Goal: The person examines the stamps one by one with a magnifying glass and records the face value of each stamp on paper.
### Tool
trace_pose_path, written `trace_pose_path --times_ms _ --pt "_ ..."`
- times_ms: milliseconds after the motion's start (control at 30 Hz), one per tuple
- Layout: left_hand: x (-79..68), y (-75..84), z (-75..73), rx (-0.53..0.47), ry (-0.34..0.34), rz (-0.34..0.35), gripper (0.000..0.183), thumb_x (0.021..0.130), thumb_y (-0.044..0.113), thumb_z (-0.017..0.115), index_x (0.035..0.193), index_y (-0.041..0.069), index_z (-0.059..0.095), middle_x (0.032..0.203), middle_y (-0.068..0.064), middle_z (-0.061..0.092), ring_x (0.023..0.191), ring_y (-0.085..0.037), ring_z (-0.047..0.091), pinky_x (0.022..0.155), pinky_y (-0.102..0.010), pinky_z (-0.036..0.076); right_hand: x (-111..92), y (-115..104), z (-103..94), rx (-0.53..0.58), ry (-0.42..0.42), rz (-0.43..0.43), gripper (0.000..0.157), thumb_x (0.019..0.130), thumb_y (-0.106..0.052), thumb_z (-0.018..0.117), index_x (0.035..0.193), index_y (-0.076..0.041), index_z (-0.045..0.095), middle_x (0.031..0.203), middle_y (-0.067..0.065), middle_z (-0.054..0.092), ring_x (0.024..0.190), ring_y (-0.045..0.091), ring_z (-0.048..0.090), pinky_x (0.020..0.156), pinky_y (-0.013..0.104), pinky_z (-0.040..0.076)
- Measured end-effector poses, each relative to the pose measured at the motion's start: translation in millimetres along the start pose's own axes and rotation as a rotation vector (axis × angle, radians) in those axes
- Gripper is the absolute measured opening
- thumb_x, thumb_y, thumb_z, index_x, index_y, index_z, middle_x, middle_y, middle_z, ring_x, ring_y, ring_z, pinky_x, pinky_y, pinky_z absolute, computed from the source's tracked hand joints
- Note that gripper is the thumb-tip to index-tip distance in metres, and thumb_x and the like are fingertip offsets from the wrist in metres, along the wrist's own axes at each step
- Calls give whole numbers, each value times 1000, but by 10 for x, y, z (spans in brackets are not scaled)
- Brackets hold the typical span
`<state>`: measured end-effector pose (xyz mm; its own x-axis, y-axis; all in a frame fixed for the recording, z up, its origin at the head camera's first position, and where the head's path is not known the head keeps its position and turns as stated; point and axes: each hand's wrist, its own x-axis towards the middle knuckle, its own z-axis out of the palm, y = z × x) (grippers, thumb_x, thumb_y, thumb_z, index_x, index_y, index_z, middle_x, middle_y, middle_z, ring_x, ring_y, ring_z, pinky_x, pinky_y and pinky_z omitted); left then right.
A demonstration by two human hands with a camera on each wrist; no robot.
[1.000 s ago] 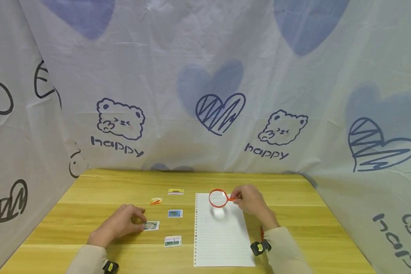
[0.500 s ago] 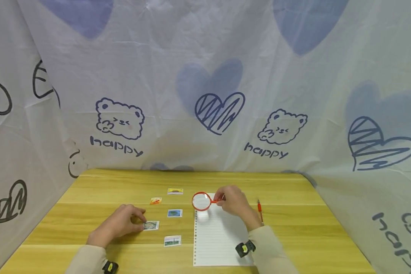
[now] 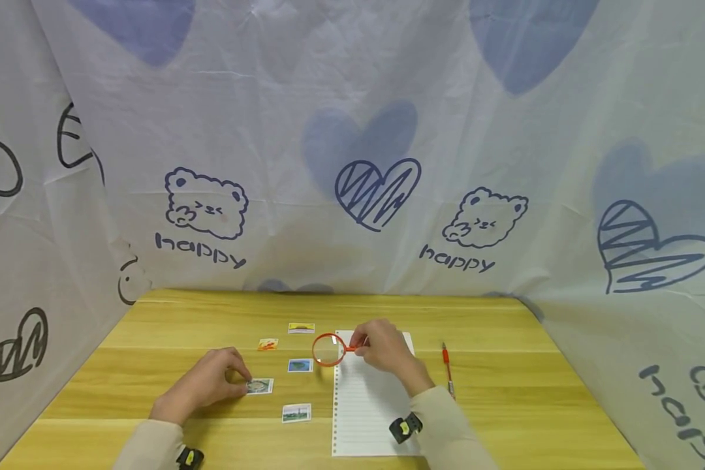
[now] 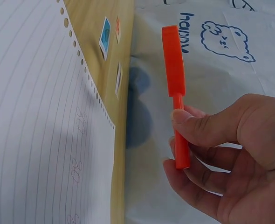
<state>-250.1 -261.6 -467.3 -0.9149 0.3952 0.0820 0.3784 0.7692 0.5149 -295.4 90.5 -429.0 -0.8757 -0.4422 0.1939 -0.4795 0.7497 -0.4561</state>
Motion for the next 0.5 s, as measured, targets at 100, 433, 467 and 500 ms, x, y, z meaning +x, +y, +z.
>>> trace_pose_path --times_ms 100,433,467,500 --pt "2 -16 -1 -1 -4 4 13 79 15 89 90 17 82 97 5 69 94 -16 64 87 -42 57 24 -23 40 -1 -14 7 14 85 0 79 81 -13 76 77 -4 69 70 8 56 62 24 46" --pt "3 -24 9 0 -6 1 13 80 15 88 90 18 82 95 6 69 92 -14 63 83 -36 56 94 -199 219 1 -40 4 15 85 0 79 83 -15 76 78 -4 71 72 6 56 63 23 45" --pt "5 -24 9 1 -6 1 13 80 15 88 90 18 82 95 6 69 92 -14 63 83 -36 56 101 -220 241 2 -42 2 15 85 0 79 83 -15 76 79 -4 71 72 6 56 63 22 45" --pt "5 -24 9 1 -6 0 13 79 15 88 90 18 82 95 6 69 92 -14 63 83 -36 56 107 -245 263 7 -45 4 15 85 0 79 83 -15 76 79 -4 71 72 5 56 63 22 45"
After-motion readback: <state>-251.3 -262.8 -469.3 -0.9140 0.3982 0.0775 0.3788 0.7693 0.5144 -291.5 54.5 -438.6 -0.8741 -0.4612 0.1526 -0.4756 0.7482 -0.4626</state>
